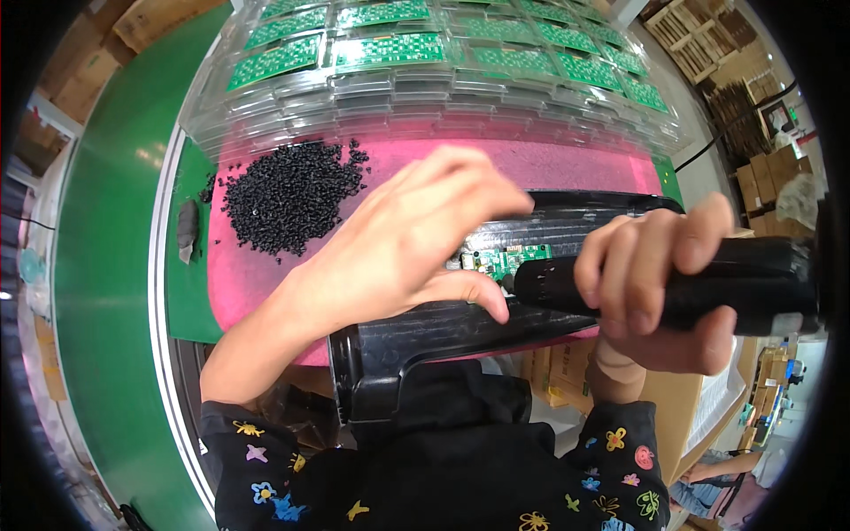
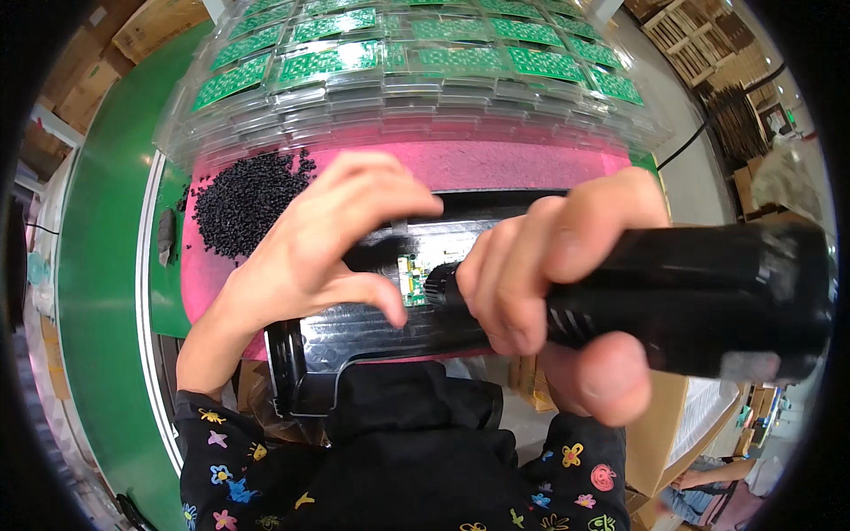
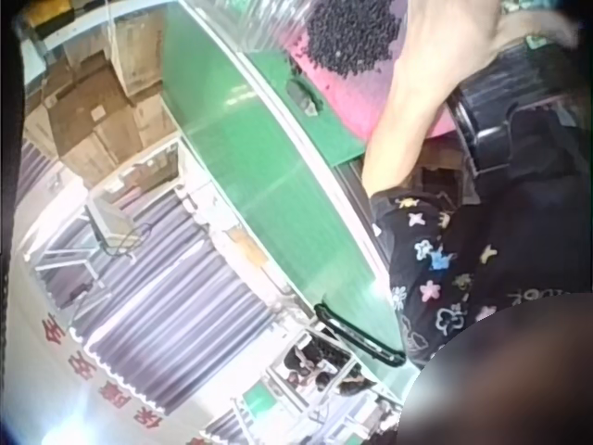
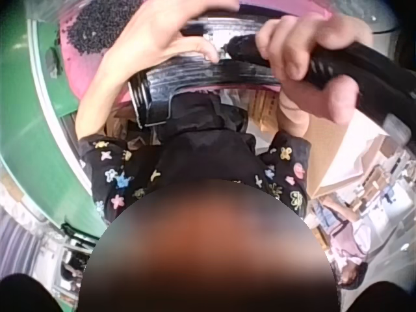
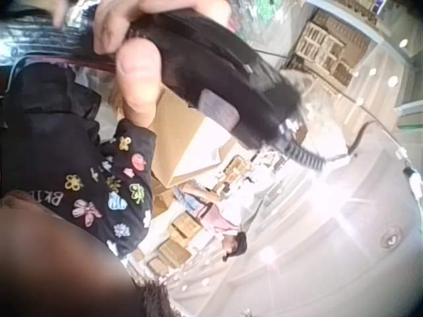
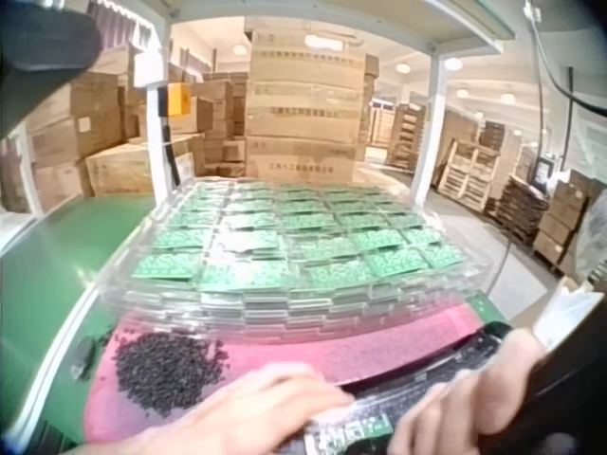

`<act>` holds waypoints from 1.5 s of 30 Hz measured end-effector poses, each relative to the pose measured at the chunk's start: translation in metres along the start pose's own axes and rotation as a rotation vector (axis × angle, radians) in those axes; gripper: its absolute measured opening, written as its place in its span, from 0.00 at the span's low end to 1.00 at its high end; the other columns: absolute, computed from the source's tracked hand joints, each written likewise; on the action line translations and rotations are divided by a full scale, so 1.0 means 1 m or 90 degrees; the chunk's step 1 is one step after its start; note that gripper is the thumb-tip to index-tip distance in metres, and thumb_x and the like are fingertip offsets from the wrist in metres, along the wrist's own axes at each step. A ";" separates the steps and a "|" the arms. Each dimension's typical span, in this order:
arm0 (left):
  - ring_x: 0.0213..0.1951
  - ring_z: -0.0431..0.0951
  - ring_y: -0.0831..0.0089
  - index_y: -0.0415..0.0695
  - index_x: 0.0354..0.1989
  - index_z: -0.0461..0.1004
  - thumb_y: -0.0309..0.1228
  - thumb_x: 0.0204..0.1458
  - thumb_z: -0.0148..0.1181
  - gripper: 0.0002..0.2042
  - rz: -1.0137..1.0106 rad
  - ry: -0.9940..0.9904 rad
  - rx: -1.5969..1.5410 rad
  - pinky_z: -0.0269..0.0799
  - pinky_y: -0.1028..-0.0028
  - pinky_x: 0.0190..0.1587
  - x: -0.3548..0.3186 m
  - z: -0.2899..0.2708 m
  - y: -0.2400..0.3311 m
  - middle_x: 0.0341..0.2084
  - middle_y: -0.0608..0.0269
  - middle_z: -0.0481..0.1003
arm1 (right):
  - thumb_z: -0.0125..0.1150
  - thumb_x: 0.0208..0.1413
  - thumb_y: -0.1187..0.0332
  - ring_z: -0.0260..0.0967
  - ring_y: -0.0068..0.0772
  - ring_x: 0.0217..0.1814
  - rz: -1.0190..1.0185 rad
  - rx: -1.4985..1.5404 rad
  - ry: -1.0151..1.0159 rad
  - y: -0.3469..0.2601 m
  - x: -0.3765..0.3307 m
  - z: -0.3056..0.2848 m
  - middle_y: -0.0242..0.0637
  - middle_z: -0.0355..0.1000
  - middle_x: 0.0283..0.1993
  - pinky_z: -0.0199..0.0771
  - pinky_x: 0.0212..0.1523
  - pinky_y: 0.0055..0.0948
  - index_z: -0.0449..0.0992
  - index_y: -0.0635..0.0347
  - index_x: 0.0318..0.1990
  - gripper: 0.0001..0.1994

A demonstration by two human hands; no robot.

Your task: Assembling circuit boards into plastic housings and packing them into boxes.

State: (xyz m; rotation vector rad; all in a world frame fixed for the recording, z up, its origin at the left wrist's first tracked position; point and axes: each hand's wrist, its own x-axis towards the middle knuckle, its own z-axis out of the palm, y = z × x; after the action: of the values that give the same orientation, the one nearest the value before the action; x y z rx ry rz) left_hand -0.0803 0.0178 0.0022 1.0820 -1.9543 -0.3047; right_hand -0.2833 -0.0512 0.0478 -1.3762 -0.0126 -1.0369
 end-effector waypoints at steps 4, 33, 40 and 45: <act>0.53 0.62 0.57 0.39 0.48 0.62 0.52 0.42 0.66 0.34 0.018 0.100 0.035 0.59 0.58 0.58 -0.009 -0.006 -0.015 0.48 0.54 0.68 | 0.63 0.54 0.52 0.60 0.20 0.12 0.098 -0.022 0.035 0.010 -0.008 0.008 0.24 0.64 0.18 0.65 0.20 0.24 0.62 0.53 0.41 0.20; 0.43 0.74 0.53 0.41 0.41 0.72 0.28 0.55 0.56 0.08 -0.149 -0.016 0.204 0.70 0.60 0.47 -0.007 -0.006 -0.003 0.36 0.54 0.73 | 0.64 0.47 0.81 0.66 0.18 0.28 0.196 0.036 -0.146 0.029 -0.012 0.010 0.32 0.69 0.30 0.68 0.31 0.22 0.68 0.62 0.40 0.14; 0.45 0.76 0.52 0.39 0.47 0.72 0.30 0.55 0.56 0.13 -0.164 -0.117 0.241 0.71 0.58 0.48 -0.007 -0.004 0.001 0.39 0.51 0.75 | 0.65 0.53 0.69 0.64 0.23 0.22 0.216 0.043 -0.008 0.014 -0.003 0.012 0.31 0.65 0.23 0.68 0.28 0.27 0.67 0.61 0.41 0.13; 0.45 0.76 0.50 0.37 0.50 0.70 0.31 0.54 0.58 0.16 -0.169 -0.114 0.281 0.71 0.58 0.49 -0.004 0.005 0.005 0.40 0.47 0.76 | 0.61 0.60 0.66 0.67 0.24 0.29 0.239 0.254 0.385 0.011 0.029 -0.034 0.31 0.67 0.28 0.74 0.37 0.35 0.69 0.58 0.39 0.08</act>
State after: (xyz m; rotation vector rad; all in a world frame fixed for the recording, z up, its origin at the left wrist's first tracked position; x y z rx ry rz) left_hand -0.0856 0.0228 -0.0005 1.6561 -2.0916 -0.1135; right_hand -0.2786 -0.0969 0.0459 -0.6356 0.4473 -1.0232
